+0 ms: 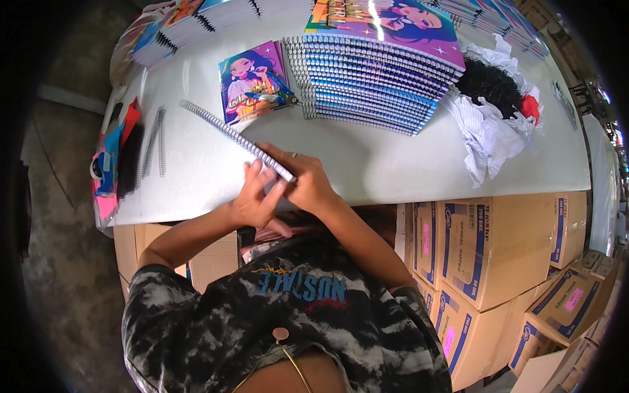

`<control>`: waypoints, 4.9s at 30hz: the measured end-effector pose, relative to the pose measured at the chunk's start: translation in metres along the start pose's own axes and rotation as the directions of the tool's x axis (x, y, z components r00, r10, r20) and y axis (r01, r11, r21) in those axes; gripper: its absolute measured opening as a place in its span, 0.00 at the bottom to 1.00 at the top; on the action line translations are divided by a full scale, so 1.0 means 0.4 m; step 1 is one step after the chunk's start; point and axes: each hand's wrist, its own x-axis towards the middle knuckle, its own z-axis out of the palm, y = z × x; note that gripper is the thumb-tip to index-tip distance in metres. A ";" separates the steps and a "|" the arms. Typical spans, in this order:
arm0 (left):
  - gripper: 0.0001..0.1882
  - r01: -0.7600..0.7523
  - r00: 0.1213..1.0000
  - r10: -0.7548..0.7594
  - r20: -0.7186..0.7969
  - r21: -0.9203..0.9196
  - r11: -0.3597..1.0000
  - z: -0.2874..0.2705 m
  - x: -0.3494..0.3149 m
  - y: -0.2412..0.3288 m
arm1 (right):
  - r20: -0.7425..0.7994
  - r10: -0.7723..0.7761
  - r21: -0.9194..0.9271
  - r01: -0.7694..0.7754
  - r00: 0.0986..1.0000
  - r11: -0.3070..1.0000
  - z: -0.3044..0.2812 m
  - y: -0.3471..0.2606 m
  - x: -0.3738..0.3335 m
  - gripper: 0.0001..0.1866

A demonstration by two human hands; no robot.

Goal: The person inserts spiral wire bindings into the holes of notebook covers and pages, then stacks the completed notebooks. They repeat this process for multiple notebooks, handling covers, pages, and wire bindings by hand.

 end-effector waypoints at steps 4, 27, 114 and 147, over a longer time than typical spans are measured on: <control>0.51 0.446 0.855 -0.490 -0.170 -0.243 0.862 -0.051 0.036 -0.121 | 0.089 -0.079 -0.087 0.087 0.993 0.992 0.022 0.001 0.000 0.26; 0.08 0.579 0.265 -0.906 0.329 -0.806 -0.123 -0.344 0.096 -0.092 | 0.416 0.391 0.137 -0.482 0.821 0.866 0.030 -0.138 0.223 0.10; 0.27 0.685 0.362 -0.932 -0.016 -0.674 0.277 -0.175 -0.019 -0.153 | 0.029 0.409 0.321 -0.396 0.912 0.860 -0.070 0.064 0.046 0.08; 0.20 0.941 -0.092 -0.975 0.204 -0.301 -0.152 -0.123 -0.295 -0.403 | 0.155 0.281 0.226 -0.310 0.947 0.923 -0.122 0.055 0.067 0.13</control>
